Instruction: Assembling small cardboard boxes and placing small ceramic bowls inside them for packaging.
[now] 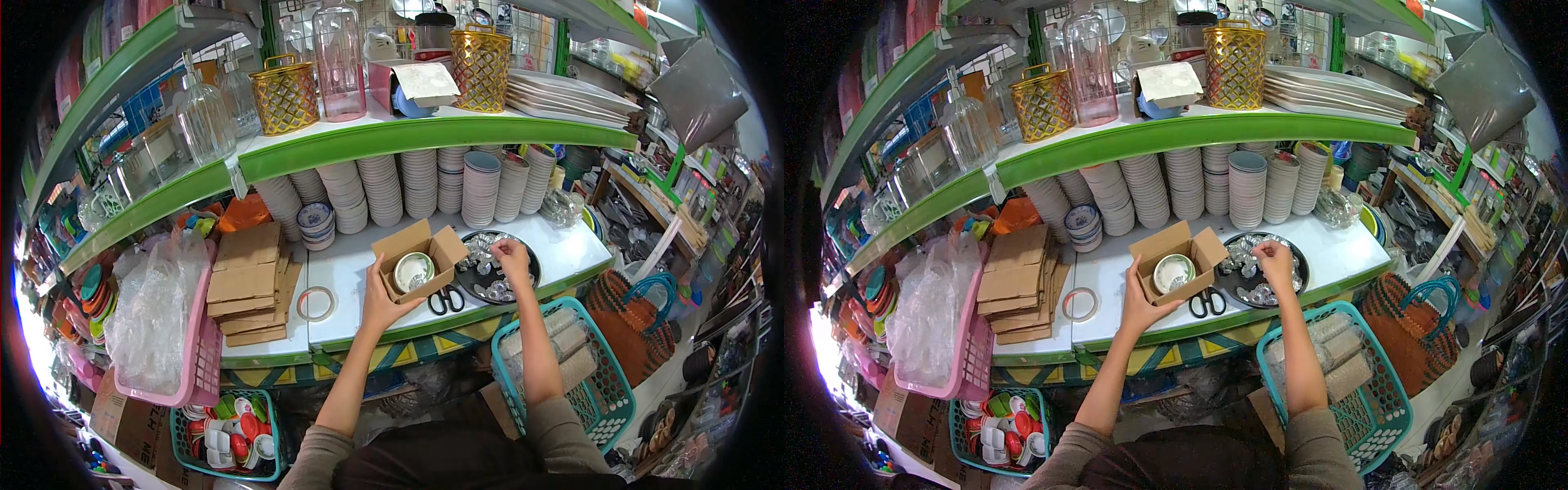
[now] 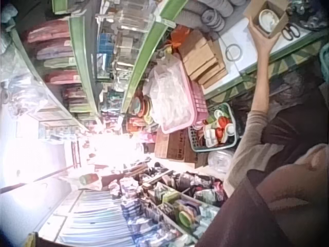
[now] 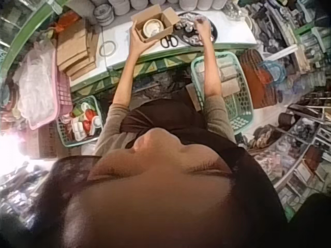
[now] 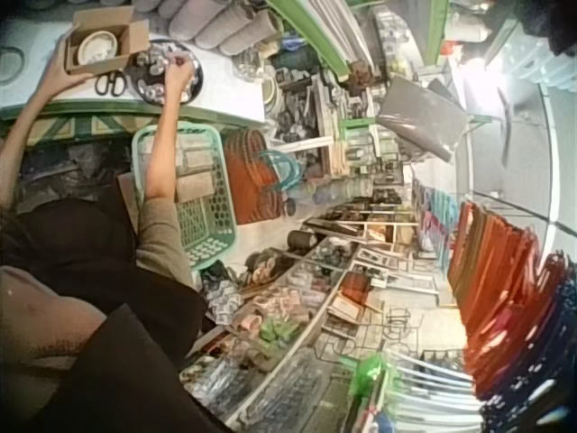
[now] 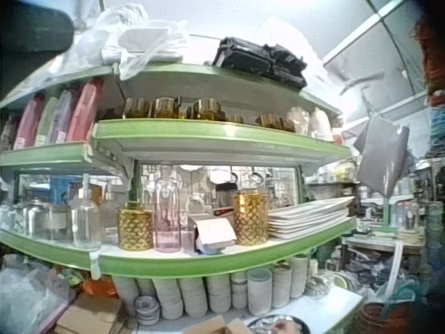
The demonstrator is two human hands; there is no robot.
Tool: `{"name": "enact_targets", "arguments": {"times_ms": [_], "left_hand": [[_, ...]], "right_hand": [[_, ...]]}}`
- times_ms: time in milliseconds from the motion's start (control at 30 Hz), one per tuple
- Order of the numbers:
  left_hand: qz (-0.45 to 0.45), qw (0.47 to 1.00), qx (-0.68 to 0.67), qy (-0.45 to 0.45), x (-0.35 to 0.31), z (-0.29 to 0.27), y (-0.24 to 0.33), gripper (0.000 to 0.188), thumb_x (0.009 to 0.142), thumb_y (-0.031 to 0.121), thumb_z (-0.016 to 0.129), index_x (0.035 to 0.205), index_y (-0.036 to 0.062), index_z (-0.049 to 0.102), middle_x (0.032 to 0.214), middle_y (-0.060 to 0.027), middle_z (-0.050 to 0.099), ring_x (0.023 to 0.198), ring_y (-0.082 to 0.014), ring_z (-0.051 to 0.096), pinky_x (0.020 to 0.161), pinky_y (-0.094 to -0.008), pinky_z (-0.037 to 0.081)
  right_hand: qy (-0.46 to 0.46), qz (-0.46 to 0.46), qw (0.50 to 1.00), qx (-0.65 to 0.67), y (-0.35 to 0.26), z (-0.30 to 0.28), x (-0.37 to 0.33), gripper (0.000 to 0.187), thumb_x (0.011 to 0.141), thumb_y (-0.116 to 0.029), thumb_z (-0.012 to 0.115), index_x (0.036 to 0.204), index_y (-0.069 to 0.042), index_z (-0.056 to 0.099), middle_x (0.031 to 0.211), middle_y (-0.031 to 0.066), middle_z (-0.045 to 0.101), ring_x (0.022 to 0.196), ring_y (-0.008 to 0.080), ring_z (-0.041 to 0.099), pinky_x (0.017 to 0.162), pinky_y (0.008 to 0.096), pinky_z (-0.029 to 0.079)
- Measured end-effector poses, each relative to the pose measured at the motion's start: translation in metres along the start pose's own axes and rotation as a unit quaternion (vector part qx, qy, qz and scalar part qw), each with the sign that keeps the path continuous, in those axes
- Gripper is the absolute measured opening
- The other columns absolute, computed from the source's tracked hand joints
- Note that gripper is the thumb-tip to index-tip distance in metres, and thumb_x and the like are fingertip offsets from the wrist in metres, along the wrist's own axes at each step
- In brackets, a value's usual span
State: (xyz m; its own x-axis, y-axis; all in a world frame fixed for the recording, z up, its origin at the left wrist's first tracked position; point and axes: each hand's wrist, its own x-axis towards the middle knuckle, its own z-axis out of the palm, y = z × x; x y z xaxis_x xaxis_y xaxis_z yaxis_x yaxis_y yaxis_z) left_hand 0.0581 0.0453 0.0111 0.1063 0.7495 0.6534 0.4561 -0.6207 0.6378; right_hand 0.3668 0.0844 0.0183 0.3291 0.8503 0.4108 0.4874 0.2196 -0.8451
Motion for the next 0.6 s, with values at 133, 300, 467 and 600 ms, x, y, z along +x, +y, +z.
{"name": "enact_targets", "arguments": {"times_ms": [133, 300, 467, 600], "left_hand": [[0.001, 1.000, -0.001, 0.002, 0.000, 0.001, -0.001, 0.114, 0.054, 0.036, 0.089, 0.139, 0.0022, 0.022, 0.123, -0.0185, 0.040, 0.115, -0.0346, 0.046, 0.097, -0.0421, 0.042], [0.001, 1.000, 0.001, 0.003, 0.000, 0.002, 0.000, 0.114, 0.054, 0.037, 0.089, 0.139, 0.0022, 0.022, 0.122, -0.0186, 0.041, 0.114, -0.0348, 0.046, 0.097, -0.0423, 0.042], [-0.003, 1.000, -0.001, 0.003, -0.002, 0.003, -0.005, 0.115, 0.053, 0.037, 0.089, 0.139, 0.0023, 0.022, 0.122, -0.0193, 0.041, 0.114, -0.0357, 0.046, 0.096, -0.0424, 0.041], [-0.001, 1.000, -0.001, 0.006, -0.002, 0.002, -0.006, 0.115, 0.053, 0.037, 0.089, 0.139, 0.0026, 0.021, 0.122, -0.0197, 0.040, 0.114, -0.0360, 0.046, 0.096, -0.0426, 0.041]], "right_hand": [[0.037, 0.019, 0.983, 0.178, -0.016, 0.004, -0.003, 0.009, 0.080, -0.003, 0.069, 0.086, 0.003, 0.067, 0.075, 0.0031, 0.065, 0.064, 0.0062, 0.057, 0.061, 0.0200, 0.045], [0.014, -0.038, 0.979, 0.198, -0.062, 0.017, -0.015, 0.013, 0.081, -0.003, 0.068, 0.093, 0.002, 0.068, 0.078, 0.0027, 0.066, 0.067, 0.0067, 0.058, 0.064, 0.0212, 0.047], [-0.130, -0.232, 0.961, 0.075, -0.110, 0.032, -0.033, 0.012, 0.079, -0.004, 0.068, 0.091, -0.002, 0.069, 0.078, 0.0073, 0.067, 0.069, 0.0151, 0.062, 0.063, 0.0258, 0.049], [-0.215, -0.250, 0.944, 0.002, -0.120, 0.044, -0.039, 0.010, 0.077, -0.004, 0.066, 0.087, -0.003, 0.068, 0.078, 0.0093, 0.065, 0.071, 0.0230, 0.063, 0.065, 0.0305, 0.049]]}}
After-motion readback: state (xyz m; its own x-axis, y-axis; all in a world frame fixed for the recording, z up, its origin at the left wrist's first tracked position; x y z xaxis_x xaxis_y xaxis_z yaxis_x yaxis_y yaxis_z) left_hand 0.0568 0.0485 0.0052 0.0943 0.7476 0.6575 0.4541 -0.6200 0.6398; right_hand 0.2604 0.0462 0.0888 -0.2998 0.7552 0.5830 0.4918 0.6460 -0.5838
